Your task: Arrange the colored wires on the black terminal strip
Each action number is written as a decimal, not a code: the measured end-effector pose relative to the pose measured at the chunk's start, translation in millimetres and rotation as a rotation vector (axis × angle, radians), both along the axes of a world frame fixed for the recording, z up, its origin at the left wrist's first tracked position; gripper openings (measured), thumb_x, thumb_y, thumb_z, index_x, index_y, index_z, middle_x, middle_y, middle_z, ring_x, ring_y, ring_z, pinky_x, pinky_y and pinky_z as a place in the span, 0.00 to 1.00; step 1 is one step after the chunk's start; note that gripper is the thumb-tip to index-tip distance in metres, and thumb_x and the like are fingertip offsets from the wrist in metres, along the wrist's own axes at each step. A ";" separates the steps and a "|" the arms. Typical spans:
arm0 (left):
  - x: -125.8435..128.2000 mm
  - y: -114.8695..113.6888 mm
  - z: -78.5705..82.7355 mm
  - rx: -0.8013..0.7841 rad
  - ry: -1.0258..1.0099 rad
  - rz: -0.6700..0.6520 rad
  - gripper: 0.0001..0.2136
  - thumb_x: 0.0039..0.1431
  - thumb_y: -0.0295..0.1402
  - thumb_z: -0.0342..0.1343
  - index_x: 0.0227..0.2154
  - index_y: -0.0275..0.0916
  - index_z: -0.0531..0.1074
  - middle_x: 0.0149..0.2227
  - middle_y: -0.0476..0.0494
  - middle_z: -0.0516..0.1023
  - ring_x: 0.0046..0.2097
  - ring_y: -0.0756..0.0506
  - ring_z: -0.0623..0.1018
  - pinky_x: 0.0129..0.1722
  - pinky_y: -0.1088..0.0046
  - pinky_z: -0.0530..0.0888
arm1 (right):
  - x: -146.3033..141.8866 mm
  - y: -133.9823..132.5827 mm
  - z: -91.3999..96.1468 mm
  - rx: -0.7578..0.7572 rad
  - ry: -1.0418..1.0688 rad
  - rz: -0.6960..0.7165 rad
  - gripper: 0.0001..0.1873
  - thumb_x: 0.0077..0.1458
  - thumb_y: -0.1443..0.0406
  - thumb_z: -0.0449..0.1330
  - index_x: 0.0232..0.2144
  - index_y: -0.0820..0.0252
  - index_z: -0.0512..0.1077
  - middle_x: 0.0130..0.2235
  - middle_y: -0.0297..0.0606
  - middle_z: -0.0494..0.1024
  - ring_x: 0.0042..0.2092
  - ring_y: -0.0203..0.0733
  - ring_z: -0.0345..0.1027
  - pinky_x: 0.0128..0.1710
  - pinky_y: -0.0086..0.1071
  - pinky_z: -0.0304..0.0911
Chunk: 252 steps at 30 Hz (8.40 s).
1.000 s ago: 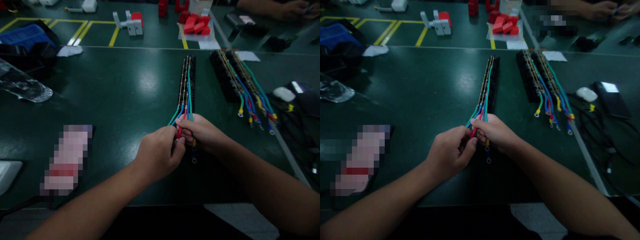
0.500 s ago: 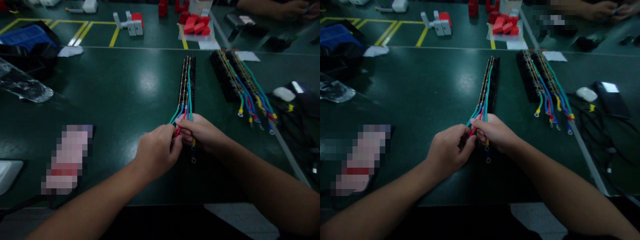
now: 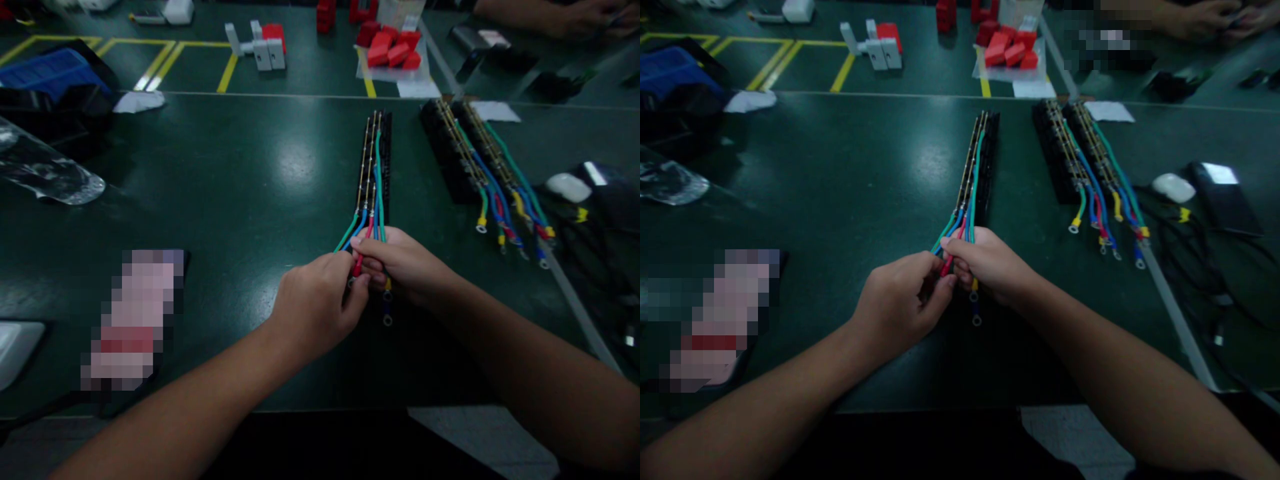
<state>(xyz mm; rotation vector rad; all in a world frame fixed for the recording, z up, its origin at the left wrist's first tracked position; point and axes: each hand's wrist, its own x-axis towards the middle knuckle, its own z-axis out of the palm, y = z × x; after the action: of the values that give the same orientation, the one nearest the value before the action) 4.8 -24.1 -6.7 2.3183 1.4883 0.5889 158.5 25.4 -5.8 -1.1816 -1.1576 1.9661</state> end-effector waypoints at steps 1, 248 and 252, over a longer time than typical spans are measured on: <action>0.1 -0.2 0.2 0.002 0.006 -0.002 0.10 0.64 0.37 0.47 0.34 0.38 0.68 0.29 0.46 0.74 0.28 0.48 0.69 0.27 0.70 0.62 | 0.1 0.0 -0.2 -0.002 -0.003 0.001 0.18 0.59 0.64 0.55 0.17 0.60 0.61 0.14 0.27 0.60 0.16 0.28 0.52 0.15 0.23 0.49; 3.4 -6.9 6.0 -0.014 0.178 -0.081 0.08 0.64 0.37 0.46 0.34 0.39 0.65 0.30 0.46 0.73 0.30 0.45 0.74 0.26 0.70 0.64 | -5.2 -2.3 8.0 -0.012 -0.124 -0.074 0.13 0.59 0.67 0.53 0.22 0.60 0.63 0.12 0.26 0.59 0.14 0.28 0.49 0.15 0.23 0.47; 3.6 -6.6 5.9 -0.012 0.179 -0.079 0.08 0.64 0.37 0.46 0.35 0.39 0.65 0.30 0.46 0.73 0.30 0.44 0.74 0.25 0.69 0.63 | -5.5 -2.6 7.6 -0.001 -0.124 -0.068 0.13 0.60 0.67 0.52 0.22 0.60 0.63 0.12 0.26 0.59 0.14 0.28 0.49 0.15 0.22 0.47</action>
<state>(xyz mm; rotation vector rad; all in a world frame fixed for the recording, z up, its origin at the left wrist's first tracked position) 8.4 -30.7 -0.7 2.4631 1.4619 0.3592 153.1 22.8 1.8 -1.3414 -1.1626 1.8654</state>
